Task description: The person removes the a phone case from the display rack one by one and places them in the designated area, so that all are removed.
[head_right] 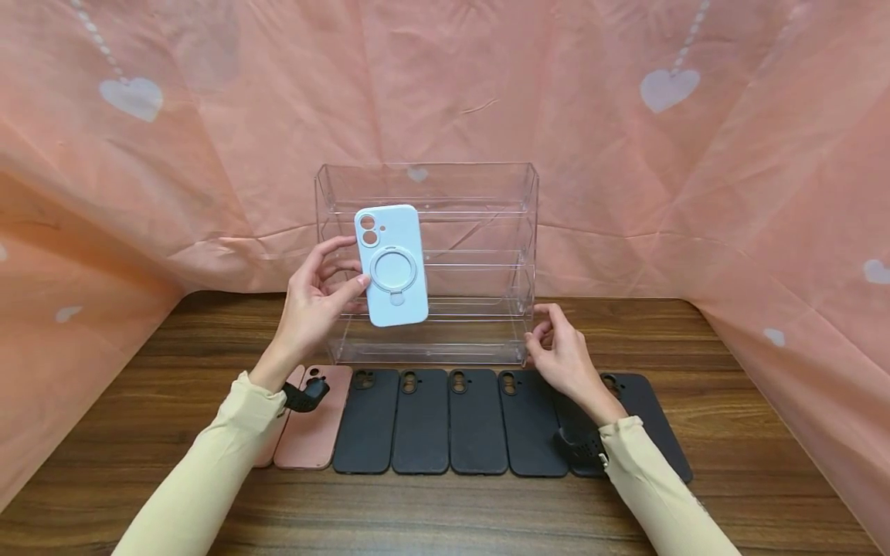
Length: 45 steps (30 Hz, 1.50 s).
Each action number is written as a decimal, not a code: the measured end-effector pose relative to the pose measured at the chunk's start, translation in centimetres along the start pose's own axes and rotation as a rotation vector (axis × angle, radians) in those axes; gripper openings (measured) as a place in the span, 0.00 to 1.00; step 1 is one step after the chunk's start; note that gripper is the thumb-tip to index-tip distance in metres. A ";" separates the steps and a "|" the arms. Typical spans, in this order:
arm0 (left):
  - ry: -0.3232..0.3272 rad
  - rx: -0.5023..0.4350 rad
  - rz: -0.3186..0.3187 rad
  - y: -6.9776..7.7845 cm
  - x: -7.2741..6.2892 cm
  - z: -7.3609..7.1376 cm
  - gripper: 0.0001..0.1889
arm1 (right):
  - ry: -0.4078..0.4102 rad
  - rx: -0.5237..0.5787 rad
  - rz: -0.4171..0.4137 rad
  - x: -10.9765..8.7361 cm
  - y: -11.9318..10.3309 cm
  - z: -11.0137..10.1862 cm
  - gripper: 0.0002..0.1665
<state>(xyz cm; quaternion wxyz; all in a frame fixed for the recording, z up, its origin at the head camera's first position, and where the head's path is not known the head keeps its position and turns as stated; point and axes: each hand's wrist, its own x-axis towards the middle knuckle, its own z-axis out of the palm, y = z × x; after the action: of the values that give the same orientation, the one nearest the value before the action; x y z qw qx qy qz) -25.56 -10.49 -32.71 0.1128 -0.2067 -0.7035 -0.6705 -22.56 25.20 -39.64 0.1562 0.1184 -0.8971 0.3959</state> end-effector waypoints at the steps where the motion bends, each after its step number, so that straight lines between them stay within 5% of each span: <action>1: -0.003 0.007 -0.002 0.0 -0.1 -0.2 0.29 | 0.003 -0.001 -0.002 0.0 0.0 0.0 0.23; 45: -0.006 0.160 -0.101 -0.5 -5.7 -9.1 0.29 | 0.017 -0.010 -0.011 0.1 0.0 0.2 0.22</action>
<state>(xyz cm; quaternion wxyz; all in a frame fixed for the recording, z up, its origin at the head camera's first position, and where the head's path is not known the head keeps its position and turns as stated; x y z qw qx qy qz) -21.75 -20.27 -34.97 0.0931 -0.1632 -0.7647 -0.6164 -22.65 25.01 -39.73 0.1668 0.1191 -0.8971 0.3914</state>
